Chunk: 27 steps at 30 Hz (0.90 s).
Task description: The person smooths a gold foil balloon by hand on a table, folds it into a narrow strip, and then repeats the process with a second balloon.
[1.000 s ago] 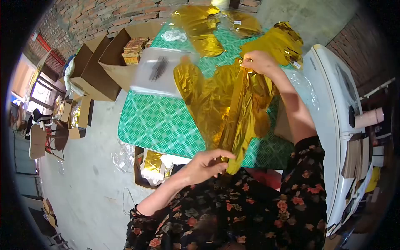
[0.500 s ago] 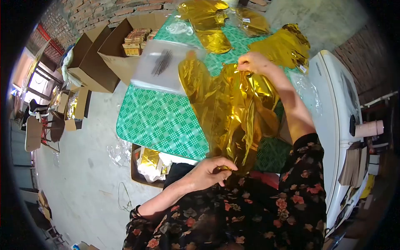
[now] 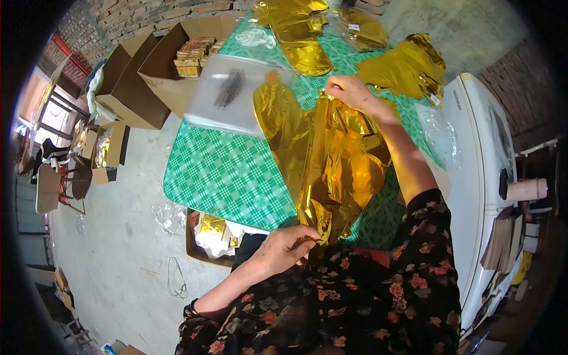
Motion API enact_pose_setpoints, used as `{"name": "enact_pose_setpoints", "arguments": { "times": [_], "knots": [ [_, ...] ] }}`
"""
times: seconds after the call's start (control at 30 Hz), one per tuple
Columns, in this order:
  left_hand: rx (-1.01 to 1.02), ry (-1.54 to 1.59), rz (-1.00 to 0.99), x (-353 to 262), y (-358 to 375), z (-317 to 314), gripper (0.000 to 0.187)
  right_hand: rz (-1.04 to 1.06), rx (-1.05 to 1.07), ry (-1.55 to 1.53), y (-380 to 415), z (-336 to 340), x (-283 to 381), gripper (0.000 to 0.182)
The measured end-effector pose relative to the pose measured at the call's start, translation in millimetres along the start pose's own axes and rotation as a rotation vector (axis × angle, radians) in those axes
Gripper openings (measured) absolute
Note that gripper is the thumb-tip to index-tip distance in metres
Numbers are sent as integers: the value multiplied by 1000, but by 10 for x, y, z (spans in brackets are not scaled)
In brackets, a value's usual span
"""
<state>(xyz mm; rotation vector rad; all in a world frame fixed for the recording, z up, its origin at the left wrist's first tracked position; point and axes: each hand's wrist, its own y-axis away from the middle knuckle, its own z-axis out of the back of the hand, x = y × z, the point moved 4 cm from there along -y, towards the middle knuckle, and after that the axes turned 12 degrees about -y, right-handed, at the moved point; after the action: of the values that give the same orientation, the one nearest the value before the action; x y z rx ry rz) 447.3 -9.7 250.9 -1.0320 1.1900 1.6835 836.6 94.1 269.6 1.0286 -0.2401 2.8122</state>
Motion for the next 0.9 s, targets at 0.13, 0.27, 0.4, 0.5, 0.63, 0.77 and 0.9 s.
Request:
{"name": "enact_pose_setpoints", "arguments": {
  "times": [0.13, 0.27, 0.4, 0.5, 0.63, 0.77, 0.9],
  "knots": [
    [32, -42, 55, -31, -14, 56, 22, 15, -38, 41, -41, -67, -51, 20],
    [40, -46, 63, -8, -34, 57, 23, 49, -58, 115, -49, -125, -105, 20],
    [-5, -69, 41, 22, -35, 43, 20, -18, -35, 125, -50, -126, -68, 19],
    [-61, -227, -85, 10, -22, 97, 20, -49, -37, 104, -65, -121, -42, 19],
    [-369, -660, -242, -261, -61, 389, 25, -44, -17, 94, -88, -130, -68, 18],
    [-572, -898, -423, -691, -437, 667, 33, 38, -30, 90, -101, -160, -127, 19],
    [-684, -968, -633, -630, -1205, 619, 47, 89, -19, 53, -94, -156, -145, 17]
  ]
}}
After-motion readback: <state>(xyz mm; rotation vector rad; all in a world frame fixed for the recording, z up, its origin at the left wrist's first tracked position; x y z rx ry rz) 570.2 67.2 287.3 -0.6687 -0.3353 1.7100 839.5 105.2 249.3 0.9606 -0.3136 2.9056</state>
